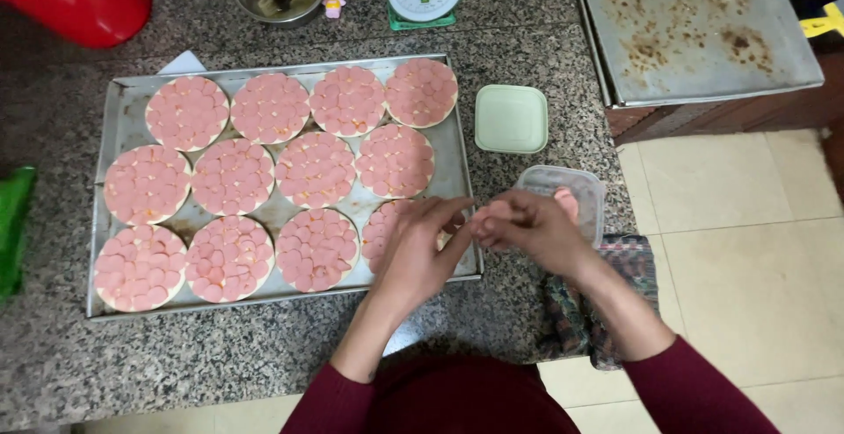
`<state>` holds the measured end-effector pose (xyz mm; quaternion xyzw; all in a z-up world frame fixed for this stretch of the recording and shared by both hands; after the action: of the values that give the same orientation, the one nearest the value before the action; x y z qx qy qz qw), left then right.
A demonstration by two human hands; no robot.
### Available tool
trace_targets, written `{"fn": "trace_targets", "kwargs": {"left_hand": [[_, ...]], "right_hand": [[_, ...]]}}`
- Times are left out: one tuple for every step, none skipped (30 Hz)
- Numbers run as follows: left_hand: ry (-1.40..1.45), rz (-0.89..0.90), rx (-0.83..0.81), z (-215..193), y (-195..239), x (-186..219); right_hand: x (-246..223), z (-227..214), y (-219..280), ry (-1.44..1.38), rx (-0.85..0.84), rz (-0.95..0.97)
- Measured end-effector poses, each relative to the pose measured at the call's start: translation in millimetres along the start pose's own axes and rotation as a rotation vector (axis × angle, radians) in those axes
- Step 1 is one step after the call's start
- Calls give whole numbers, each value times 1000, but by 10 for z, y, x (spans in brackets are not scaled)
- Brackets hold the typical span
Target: The person places sliced ham onto small round dough bases arranged on a baking tray. They then squeeze a yellow sauce from a plastic bag over the ham and sprinkle corn kernels from a green colander onto each base.
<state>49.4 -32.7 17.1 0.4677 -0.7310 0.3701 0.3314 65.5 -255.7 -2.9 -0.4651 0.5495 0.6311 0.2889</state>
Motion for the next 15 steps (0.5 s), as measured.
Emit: {"fn": "trace_targets", "kwargs": {"left_hand": [[-6, -2, 0, -11, 16, -45], [-15, -7, 3, -17, 30, -88], [-25, -12, 6, -21, 44, -131], [-28, -12, 5, -3, 93, -213], [-31, -57, 13, 14, 143, -306], [-32, -105, 21, 40, 206, -395], [-32, -108, 20, -32, 207, -348], [-42, -116, 50, -112, 203, -304], [-53, -123, 80, -194, 200, -260], [-54, -126, 82, -251, 206, -177], [-72, -158, 77, -307, 211, -100], [-91, -190, 72, -364, 214, -24], [-92, -192, 73, -350, 223, -39], [-112, -199, 60, -333, 235, -55], [-132, -206, 47, -314, 248, -71]], "right_hand": [[27, 92, -15, -4, -5, -2], [58, 181, -26, -15, -24, 22], [89, 269, -37, -26, -43, 46], [202, 312, -94, -28, -44, 45], [317, 359, -152, -74, -67, 55], [438, 404, -197, -118, -90, 69], [450, 449, -193, -119, -91, 72], [463, 490, -197, -199, -69, 105], [475, 532, -199, -279, -47, 138], [523, 549, -218, -278, -50, 139], [575, 564, -237, -331, -39, 160], [626, 579, -258, -384, -28, 181], [603, 601, -248, -384, -30, 182], [584, 624, -237, -396, -27, 185], [567, 646, -225, -408, -24, 188]]}}
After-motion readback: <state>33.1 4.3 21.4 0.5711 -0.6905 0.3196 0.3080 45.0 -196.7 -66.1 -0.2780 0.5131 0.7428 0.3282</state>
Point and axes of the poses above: each hand's wrist, its own y-axis away from the middle knuckle, its own z-axis out of the palm, x = y × z, the point moved 2 cm from there along -y, towards the middle knuckle, and after that the axes turned 4 degrees about z, right-handed, at the moved point
